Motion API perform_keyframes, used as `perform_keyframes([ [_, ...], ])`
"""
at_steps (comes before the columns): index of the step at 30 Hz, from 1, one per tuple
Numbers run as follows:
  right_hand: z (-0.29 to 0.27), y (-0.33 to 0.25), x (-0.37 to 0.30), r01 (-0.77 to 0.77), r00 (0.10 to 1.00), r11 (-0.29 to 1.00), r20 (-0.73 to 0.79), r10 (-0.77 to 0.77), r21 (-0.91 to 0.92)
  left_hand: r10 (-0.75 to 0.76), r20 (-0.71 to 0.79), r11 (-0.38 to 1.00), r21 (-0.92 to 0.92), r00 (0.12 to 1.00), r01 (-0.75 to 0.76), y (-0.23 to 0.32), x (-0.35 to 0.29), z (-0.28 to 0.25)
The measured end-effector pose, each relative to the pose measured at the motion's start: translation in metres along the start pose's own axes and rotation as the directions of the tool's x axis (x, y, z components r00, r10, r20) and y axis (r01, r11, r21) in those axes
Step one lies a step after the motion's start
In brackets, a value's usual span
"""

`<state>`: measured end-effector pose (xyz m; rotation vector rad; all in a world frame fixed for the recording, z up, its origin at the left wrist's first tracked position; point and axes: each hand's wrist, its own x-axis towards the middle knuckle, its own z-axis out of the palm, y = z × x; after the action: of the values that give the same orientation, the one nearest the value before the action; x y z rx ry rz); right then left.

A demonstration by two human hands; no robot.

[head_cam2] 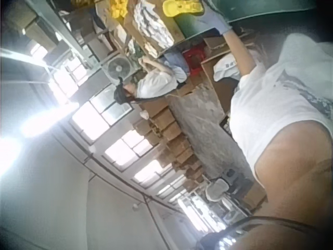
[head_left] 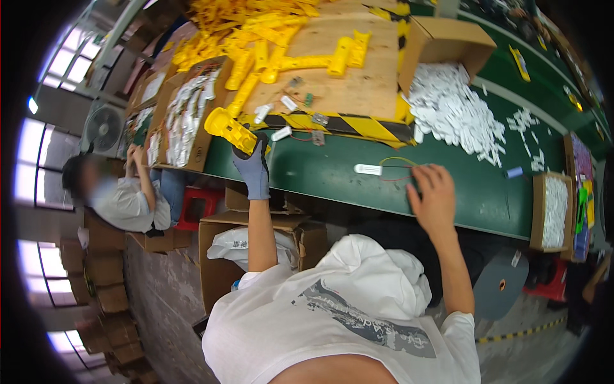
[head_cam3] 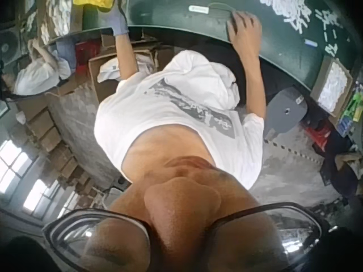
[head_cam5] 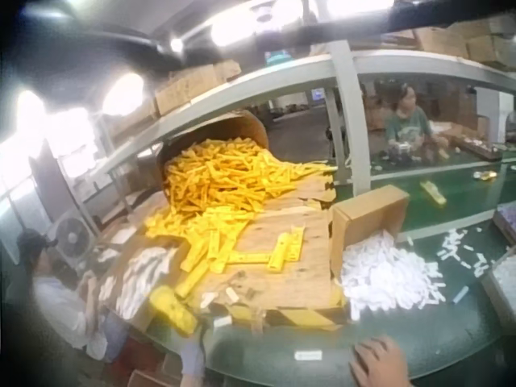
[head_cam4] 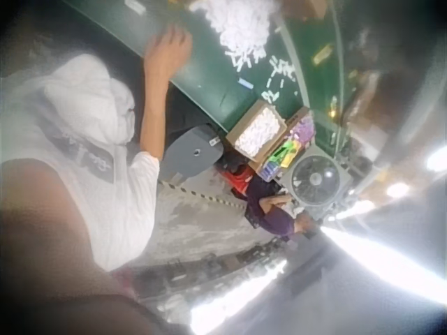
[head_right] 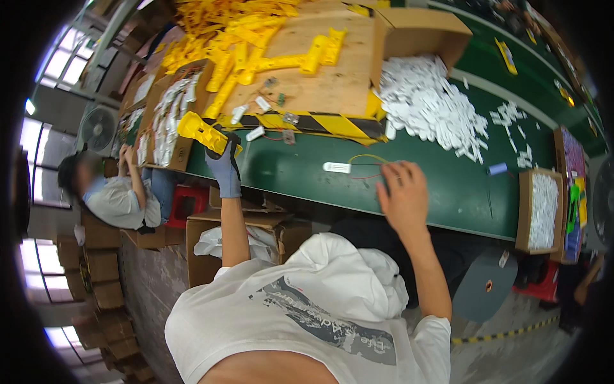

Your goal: The person assembles a yellow flashlight by hand, combining a flashlight casing, a circuit board, a battery, wiring, and white components.

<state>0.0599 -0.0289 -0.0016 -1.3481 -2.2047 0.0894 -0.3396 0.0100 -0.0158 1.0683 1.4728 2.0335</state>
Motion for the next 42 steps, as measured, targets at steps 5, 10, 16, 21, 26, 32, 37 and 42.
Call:
perform_keyframes([
  [5,-0.029,0.018,0.002,-0.063,0.997,0.997,-0.041,0.065,0.051,-0.188,0.281,0.97,-0.097,0.941,0.223,0.022,-0.056,0.089],
  [10,-0.011,0.018,0.005,0.012,0.989,0.972,0.138,-0.045,0.233,-0.331,0.526,0.744,-0.365,0.784,0.559,0.035,-0.105,0.152],
  [16,0.004,0.009,-0.033,0.376,0.927,0.926,-0.006,-0.376,0.036,-0.372,0.658,0.505,-0.449,0.655,0.737,0.038,-0.128,0.184],
  [21,-0.023,0.008,-0.031,0.2,0.975,0.895,-0.166,-0.144,0.399,-0.359,0.612,0.714,-0.306,0.705,0.629,0.061,-0.134,0.188],
  [26,-0.042,0.004,-0.002,-0.302,0.876,0.504,0.028,0.481,0.809,-0.38,0.543,0.881,-0.035,0.749,0.472,0.051,-0.151,0.178],
  [32,-0.039,0.001,0.001,-0.323,0.798,0.361,0.047,0.6,0.875,-0.182,0.726,0.983,0.119,0.663,0.14,0.082,-0.15,0.2],
  [37,-0.044,0.005,-0.005,-0.388,0.736,0.222,0.155,0.659,0.895,0.116,0.798,0.993,-0.079,0.592,-0.089,0.096,-0.157,0.215],
  [42,-0.041,0.008,-0.003,-0.139,0.718,-0.132,0.192,0.669,0.981,-0.319,0.835,0.872,0.074,0.448,0.483,0.083,-0.162,0.214],
])
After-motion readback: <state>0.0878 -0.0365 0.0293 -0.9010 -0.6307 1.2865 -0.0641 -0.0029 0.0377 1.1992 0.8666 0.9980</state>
